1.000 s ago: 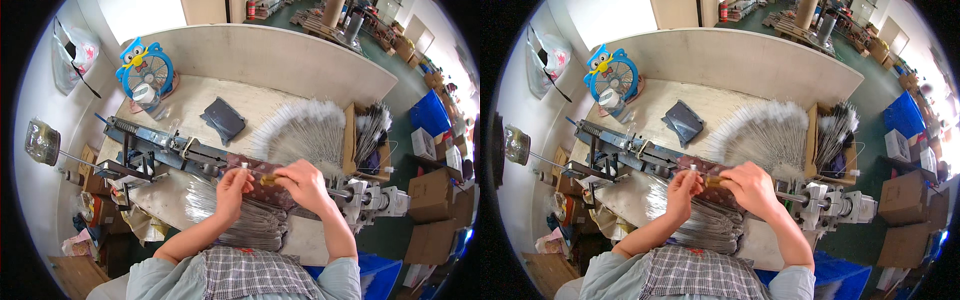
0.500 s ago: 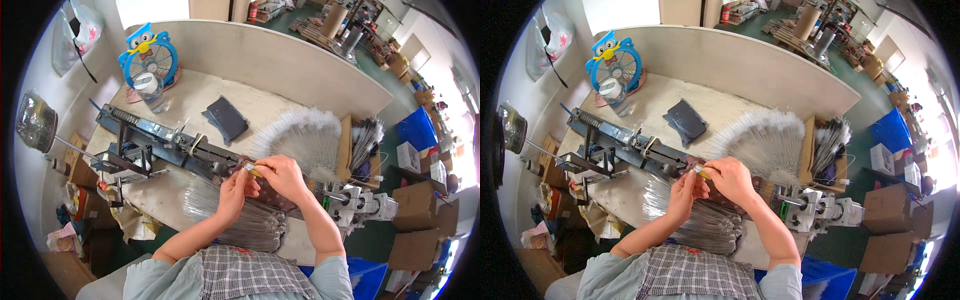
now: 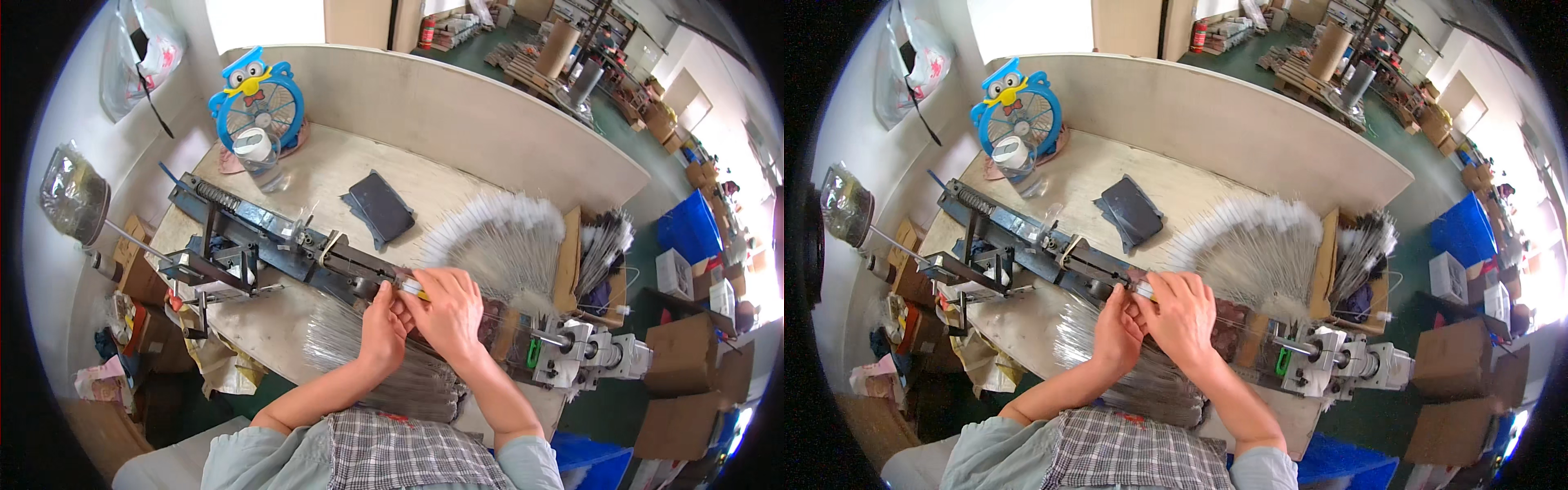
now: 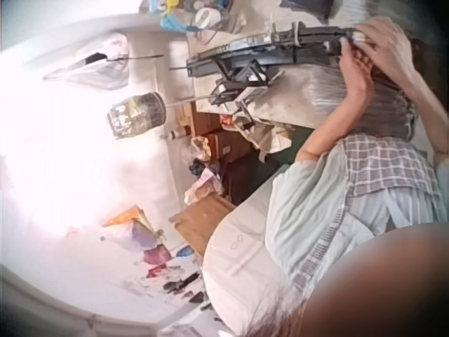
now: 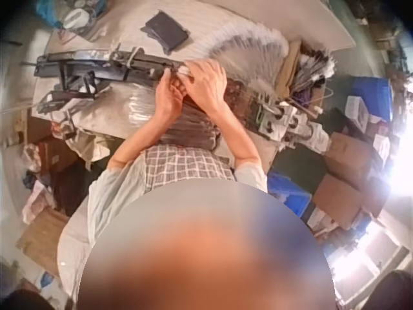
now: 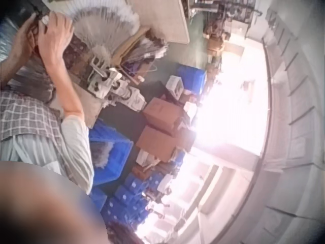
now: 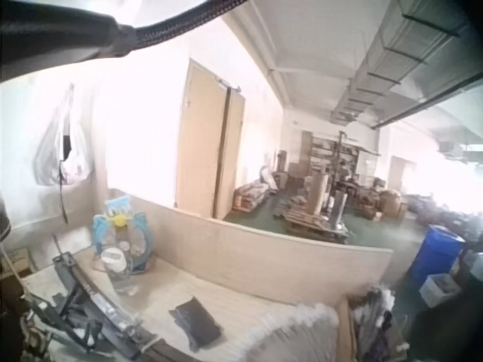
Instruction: The recorder is assembling industrial brushes by inserting metal rod components into an assembly machine and removing finished brushes.
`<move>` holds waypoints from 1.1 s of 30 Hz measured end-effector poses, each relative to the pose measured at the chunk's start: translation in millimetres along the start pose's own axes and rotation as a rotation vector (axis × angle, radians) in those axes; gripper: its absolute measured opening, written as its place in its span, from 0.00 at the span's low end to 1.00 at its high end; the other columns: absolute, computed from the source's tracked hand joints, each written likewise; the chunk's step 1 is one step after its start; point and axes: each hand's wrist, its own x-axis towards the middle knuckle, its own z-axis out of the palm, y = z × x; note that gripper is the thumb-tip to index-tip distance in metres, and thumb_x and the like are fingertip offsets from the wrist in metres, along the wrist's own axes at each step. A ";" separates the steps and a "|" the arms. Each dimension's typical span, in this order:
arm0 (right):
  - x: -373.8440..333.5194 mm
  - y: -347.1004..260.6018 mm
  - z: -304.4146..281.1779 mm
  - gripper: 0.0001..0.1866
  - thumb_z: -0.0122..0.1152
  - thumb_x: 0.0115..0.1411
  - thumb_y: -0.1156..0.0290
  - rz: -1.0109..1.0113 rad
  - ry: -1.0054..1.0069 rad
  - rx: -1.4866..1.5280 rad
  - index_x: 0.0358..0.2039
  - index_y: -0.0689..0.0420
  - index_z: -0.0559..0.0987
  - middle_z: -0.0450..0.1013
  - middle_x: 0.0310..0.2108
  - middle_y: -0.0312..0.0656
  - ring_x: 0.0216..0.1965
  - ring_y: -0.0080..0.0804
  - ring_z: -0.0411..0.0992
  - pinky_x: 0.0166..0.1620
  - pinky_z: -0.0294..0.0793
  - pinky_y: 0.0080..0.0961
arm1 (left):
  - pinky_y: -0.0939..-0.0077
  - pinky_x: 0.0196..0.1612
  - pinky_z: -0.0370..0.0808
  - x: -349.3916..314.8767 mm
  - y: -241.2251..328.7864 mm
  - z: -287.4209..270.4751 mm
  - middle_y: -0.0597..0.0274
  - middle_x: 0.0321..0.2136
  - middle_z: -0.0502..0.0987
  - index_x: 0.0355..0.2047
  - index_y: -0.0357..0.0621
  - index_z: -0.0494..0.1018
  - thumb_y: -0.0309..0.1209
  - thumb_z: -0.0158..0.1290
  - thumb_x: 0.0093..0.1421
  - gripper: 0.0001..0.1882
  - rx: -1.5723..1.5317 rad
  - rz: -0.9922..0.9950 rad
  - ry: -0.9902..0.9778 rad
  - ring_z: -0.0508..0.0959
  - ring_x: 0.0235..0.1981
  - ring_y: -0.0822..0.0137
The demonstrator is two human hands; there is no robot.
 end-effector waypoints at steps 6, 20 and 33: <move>-3.5 8.2 -11.3 0.14 0.66 0.44 0.68 -0.051 0.033 0.072 0.35 0.52 0.79 0.73 0.36 0.31 0.40 0.32 0.69 0.40 0.67 0.31 | 0.72 0.46 0.70 4.2 -8.5 -6.2 0.63 0.37 0.75 0.40 0.43 0.69 0.39 0.42 0.65 0.13 0.017 -0.070 -0.047 0.75 0.40 0.69; -9.2 20.0 -25.3 0.15 0.67 0.43 0.69 -0.090 0.007 0.052 0.35 0.52 0.81 0.74 0.34 0.34 0.39 0.35 0.70 0.42 0.68 0.31 | 0.75 0.44 0.73 1.9 -7.5 2.9 0.60 0.35 0.76 0.38 0.38 0.69 0.26 0.49 0.58 0.08 0.085 0.007 -0.024 0.77 0.37 0.70; -14.9 12.0 -12.9 0.15 0.66 0.46 0.67 -0.055 0.104 -0.047 0.37 0.52 0.80 0.74 0.36 0.32 0.38 0.32 0.70 0.40 0.66 0.29 | 0.73 0.42 0.72 3.8 -11.7 -2.1 0.61 0.34 0.76 0.36 0.39 0.70 0.28 0.47 0.60 0.07 -0.038 -0.025 0.024 0.76 0.35 0.69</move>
